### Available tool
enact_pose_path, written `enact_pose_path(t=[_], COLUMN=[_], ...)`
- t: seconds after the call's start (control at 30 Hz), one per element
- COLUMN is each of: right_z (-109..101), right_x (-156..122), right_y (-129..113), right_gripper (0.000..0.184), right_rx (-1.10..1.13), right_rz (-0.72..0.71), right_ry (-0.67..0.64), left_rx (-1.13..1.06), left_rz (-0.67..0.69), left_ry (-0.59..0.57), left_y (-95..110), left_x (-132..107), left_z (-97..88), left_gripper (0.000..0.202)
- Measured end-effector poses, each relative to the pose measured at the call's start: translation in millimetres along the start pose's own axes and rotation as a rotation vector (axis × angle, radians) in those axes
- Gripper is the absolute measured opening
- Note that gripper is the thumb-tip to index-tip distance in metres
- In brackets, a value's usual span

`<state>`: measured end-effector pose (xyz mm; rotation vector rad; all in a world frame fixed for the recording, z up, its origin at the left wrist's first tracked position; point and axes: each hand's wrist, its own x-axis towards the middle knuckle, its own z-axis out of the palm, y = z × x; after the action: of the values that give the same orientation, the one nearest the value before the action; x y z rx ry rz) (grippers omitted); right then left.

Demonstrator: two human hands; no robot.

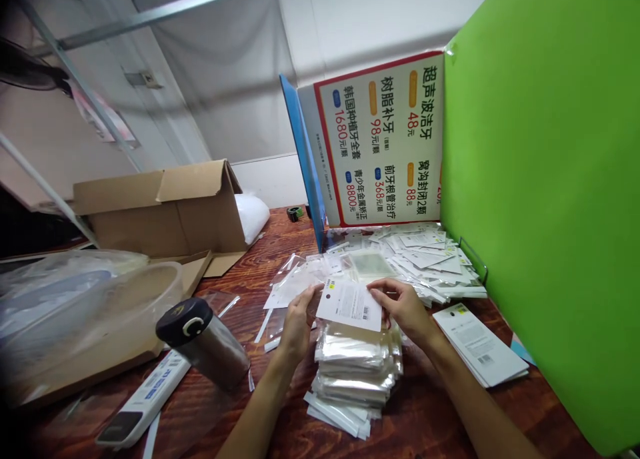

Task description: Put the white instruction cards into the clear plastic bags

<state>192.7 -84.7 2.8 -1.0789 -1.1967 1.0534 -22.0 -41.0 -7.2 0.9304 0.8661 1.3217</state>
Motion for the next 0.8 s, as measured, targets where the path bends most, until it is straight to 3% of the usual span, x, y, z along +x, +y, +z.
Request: enact_pose_path(t=[0.2,0.4,0.47,0.53,0.63,0.7,0.8], right_z=[4,17,19,17,14,12,14], right_x=[-2,-8,-9,-10,-10,-11,-12], right_y=[-3,-1,-2,-2,-3,-3,-5], right_gripper=[0.041,0.037,0.034,0.032,0.045,0.050,0.039], right_rx=[-0.016,0.018,0.028,0.056,0.086,0.066,0.018], right_rz=[-0.073,-0.103,-0.118,-0.114,-0.059,-0.036,-0.068], right_ry=[0.154,0.208,0.149,0.000,-0.217,-0.258,-0.227], left_rx=[0.082,0.082,0.055,0.019,-0.047,-0.064,-0.049], left_rz=[-0.017,-0.045,-0.051,-0.045,-0.048,-0.064,-0.071], left_ry=[-0.019,-0.029,-0.035,-0.043,-0.039,-0.031,-0.036], left_y=[-2,-8,-6,-2,1,1,-1], left_x=[-1,-5,-7,-8,-10,-9,-9], left_z=[-0.6,3.2,5.0,5.9,5.3,4.4,4.1], left_gripper=[0.045,0.041,0.041,0.040,0.038,0.039,0.042])
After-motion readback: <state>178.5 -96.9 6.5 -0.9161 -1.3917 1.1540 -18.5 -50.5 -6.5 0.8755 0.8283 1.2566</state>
